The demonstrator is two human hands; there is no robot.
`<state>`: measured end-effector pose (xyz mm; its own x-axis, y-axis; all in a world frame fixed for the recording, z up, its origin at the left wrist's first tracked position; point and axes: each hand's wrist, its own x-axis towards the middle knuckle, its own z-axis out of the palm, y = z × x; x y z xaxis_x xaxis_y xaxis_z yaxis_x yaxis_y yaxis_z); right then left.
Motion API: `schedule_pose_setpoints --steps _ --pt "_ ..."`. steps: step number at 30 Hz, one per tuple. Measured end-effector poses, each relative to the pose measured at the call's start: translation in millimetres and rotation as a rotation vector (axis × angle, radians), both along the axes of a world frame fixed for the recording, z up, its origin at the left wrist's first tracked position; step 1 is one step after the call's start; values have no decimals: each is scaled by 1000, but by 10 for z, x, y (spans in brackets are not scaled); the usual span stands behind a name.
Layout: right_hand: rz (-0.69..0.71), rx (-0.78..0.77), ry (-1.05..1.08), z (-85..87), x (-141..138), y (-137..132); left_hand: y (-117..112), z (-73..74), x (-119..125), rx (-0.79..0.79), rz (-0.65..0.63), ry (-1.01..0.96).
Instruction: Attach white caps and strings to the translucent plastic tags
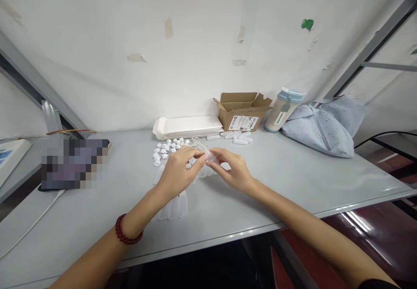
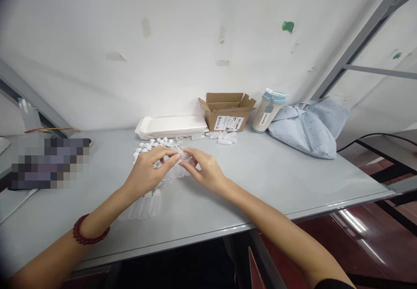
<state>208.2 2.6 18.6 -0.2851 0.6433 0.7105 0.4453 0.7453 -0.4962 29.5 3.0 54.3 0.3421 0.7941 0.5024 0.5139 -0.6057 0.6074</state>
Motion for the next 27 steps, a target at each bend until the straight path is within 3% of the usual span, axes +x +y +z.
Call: schedule_pose_setpoints --steps 3,7,16,21,24,27 --pt "-74 212 -116 -25 2 5 -25 42 10 -89 10 -12" --pt "-84 267 -154 -46 13 17 -29 44 15 -131 -14 -5" --pt "60 43 -12 -5 -12 -41 21 51 -19 -192 -95 -43" --pt "46 -9 15 17 -22 -62 30 67 -33 -232 -129 -36" --pt "17 -78 67 9 -23 -53 37 36 -25 -215 -78 -17" --pt "-11 -223 155 8 -21 -38 41 -16 -18 -91 31 3"
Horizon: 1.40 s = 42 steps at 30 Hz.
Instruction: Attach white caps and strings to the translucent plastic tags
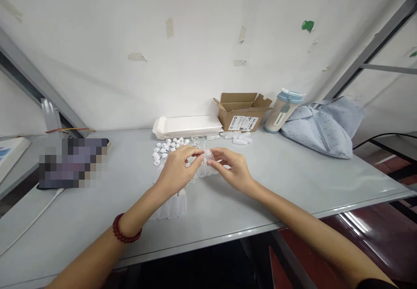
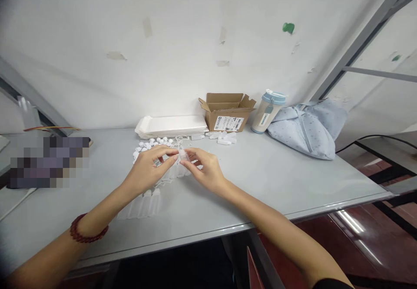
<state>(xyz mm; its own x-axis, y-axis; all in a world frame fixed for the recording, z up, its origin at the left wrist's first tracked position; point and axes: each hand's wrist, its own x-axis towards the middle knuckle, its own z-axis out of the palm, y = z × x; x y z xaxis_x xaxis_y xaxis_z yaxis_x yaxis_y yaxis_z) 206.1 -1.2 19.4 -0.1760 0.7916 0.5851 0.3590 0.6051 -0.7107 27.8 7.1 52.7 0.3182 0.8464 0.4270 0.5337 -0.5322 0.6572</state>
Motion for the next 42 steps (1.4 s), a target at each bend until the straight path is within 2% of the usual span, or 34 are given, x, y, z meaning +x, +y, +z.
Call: schedule_pose_setpoints --steps 3,8,11,15,19,24,27,31,37,42 --pt "35 -148 106 9 0 9 -4 -30 -8 232 18 43" --pt "101 -321 277 41 -15 4 7 -16 -45 566 -137 203" --pt "120 -394 349 66 -26 -10 25 -15 -57 660 -172 272" --pt "121 -412 395 81 -51 -38 13 -29 -51 730 -165 322" --pt "109 -441 397 80 -85 -59 -24 -18 -54 645 -224 389" --pt "175 -591 383 121 -92 -67 -90 -7 -133 379 -264 285" --pt "300 -693 300 144 -77 -85 -212 -58 -234 241 -249 244" --pt "505 -800 110 104 -78 -122 -444 -194 -385 92 -209 263" --pt "543 -880 -88 13 -107 -138 -606 -382 -475 9 -143 309" --pt "563 -882 -182 6 -101 -128 -599 -390 -450 -7 -138 331"
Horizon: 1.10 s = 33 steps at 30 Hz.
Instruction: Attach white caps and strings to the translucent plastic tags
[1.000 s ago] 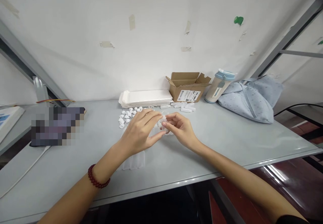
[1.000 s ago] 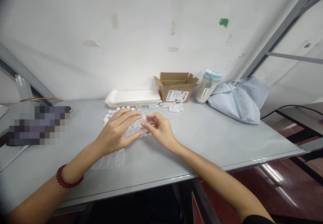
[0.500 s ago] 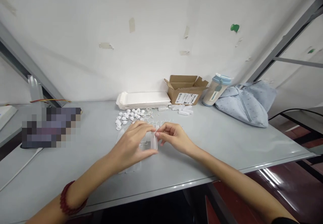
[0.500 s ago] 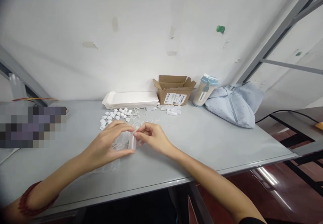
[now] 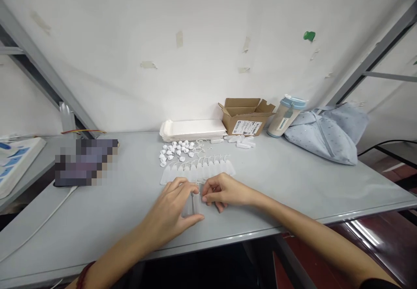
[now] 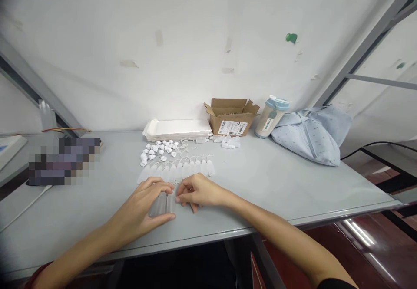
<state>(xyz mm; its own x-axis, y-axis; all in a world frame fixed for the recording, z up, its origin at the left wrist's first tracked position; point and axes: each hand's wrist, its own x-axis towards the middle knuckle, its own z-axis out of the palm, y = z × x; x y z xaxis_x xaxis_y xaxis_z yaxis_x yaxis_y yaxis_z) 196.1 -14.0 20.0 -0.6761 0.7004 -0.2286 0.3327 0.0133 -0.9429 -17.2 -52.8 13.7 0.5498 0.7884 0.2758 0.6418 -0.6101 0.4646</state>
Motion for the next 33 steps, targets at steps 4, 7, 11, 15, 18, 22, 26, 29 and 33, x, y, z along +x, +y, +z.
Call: schedule_pose_setpoints --steps 4,7,11,15,18,22,26,29,33 --pt "21 24 -30 7 -7 -5 17 28 -4 0 -6 9" --pt "28 38 -32 17 -11 -8 27 22 -12 16 -10 9" --pt "51 52 -36 34 -7 -8 27 13 -21 31 -26 16" --pt "60 70 -44 40 -8 -9 28 21 -47 55 -34 36" --pt "65 79 -44 37 -12 -8 32 18 -75 75 -27 31" --pt "67 68 -60 32 -14 -4 35 -6 -98 100 -25 26" --pt "79 82 -77 30 -23 -9 34 -28 -101 114 -19 36" --pt "71 161 -93 31 -39 -23 33 -30 -114 124 -16 37" --pt "61 228 -104 26 -55 -39 33 -45 -208 131 9 43"
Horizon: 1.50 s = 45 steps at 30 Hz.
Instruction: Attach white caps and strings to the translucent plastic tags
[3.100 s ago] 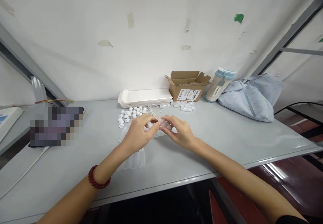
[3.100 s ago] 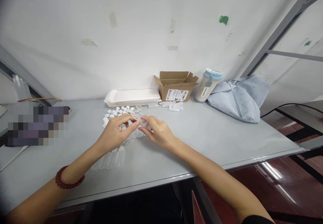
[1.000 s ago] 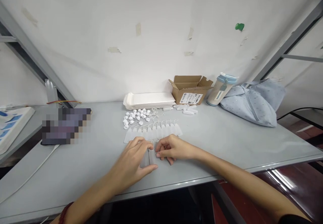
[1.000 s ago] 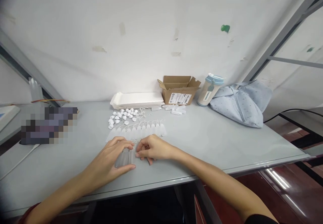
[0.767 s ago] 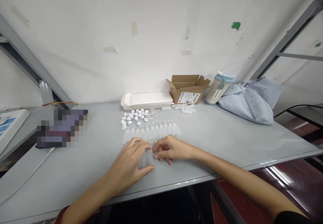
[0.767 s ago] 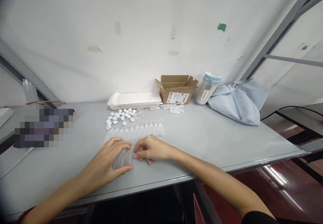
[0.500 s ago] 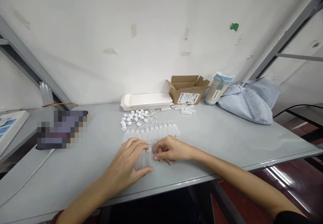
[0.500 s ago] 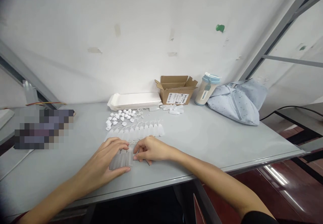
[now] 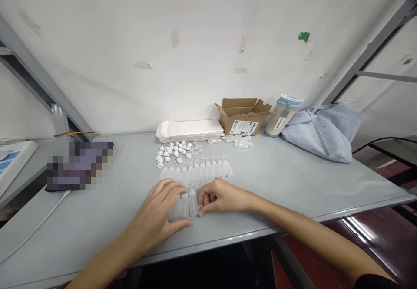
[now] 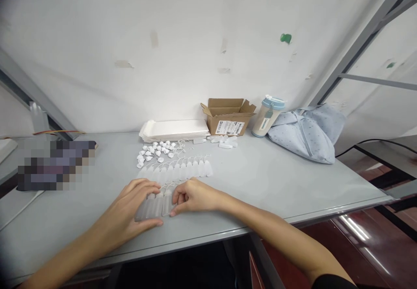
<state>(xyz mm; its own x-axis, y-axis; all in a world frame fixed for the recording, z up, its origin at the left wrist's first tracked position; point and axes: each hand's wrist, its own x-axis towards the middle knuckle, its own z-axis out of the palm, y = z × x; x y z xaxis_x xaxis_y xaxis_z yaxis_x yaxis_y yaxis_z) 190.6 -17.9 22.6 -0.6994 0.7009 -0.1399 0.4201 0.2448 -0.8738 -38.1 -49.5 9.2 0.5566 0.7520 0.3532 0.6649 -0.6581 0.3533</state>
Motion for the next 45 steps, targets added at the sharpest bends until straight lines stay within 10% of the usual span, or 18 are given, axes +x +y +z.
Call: schedule_pose_setpoints --steps 14,26,45 --pt "-7 113 -123 17 -49 -59 -133 -212 -413 0 277 -7" --pt "-66 364 -351 -71 -142 -162 -102 -80 -429 -302 471 122" --pt "-67 414 -416 -57 -179 -195 -73 9 -393 -351 423 270"
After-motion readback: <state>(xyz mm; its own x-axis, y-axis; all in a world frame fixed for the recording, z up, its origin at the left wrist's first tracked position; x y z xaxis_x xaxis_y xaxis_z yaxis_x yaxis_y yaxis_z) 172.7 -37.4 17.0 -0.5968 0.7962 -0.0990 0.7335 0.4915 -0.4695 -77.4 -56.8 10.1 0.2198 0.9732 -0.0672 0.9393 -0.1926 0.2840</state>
